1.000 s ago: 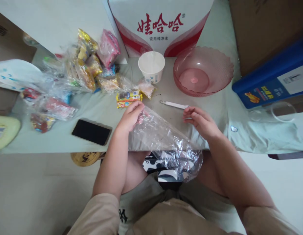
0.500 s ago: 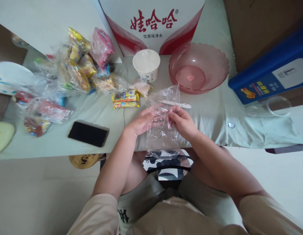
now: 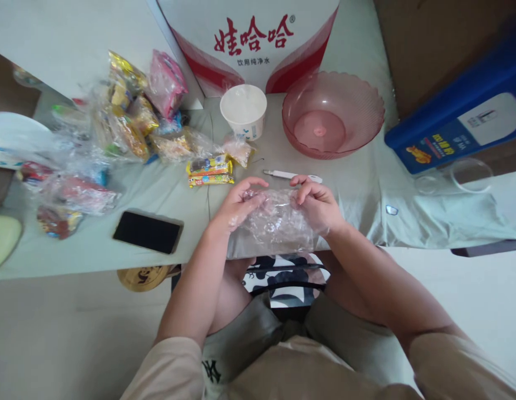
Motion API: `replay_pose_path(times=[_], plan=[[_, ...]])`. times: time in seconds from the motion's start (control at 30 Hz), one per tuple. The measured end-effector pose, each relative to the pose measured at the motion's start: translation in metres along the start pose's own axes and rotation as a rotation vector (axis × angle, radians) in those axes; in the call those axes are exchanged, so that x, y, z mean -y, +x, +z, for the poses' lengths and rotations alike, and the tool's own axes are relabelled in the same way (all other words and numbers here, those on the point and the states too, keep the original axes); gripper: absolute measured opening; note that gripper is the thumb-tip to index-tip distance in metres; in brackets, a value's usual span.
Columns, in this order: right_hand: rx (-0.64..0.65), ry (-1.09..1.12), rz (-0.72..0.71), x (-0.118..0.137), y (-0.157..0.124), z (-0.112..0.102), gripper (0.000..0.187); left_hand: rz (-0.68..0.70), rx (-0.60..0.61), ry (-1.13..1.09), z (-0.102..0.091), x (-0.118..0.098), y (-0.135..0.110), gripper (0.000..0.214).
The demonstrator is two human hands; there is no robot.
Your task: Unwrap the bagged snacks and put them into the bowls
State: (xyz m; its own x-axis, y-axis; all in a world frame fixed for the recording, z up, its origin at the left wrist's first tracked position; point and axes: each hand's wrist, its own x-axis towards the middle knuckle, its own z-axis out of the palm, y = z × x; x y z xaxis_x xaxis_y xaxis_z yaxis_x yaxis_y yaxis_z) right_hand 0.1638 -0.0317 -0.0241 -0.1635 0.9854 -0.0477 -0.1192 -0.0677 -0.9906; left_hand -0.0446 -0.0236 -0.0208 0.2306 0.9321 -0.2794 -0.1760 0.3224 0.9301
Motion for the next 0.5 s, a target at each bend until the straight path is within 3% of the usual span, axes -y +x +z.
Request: replay_pose_path(times=[0.07, 0.17, 0.23, 0.37, 0.5], plan=[[0.004, 0.039, 0.046, 0.003, -0.002, -0.001, 0.024, 0.079, -0.045, -0.041, 0.0, -0.001, 0.0, 0.03], [0.031, 0.058, 0.131, 0.004, -0.001, -0.001, 0.048, 0.156, -0.098, -0.031, -0.001, 0.0, 0.002, 0.021], [0.057, 0.019, 0.189, 0.0, 0.002, -0.002, 0.041, 0.178, -0.101, -0.002, -0.003, 0.0, 0.005, 0.016], [-0.037, 0.049, 0.213, -0.006, 0.009, -0.004, 0.03, 0.134, -0.089, 0.002, -0.005, -0.002, 0.007, 0.008], [0.021, 0.124, 0.275, -0.003, 0.008, -0.003, 0.045, 0.07, -0.077, -0.065, -0.008, -0.006, 0.007, 0.018]])
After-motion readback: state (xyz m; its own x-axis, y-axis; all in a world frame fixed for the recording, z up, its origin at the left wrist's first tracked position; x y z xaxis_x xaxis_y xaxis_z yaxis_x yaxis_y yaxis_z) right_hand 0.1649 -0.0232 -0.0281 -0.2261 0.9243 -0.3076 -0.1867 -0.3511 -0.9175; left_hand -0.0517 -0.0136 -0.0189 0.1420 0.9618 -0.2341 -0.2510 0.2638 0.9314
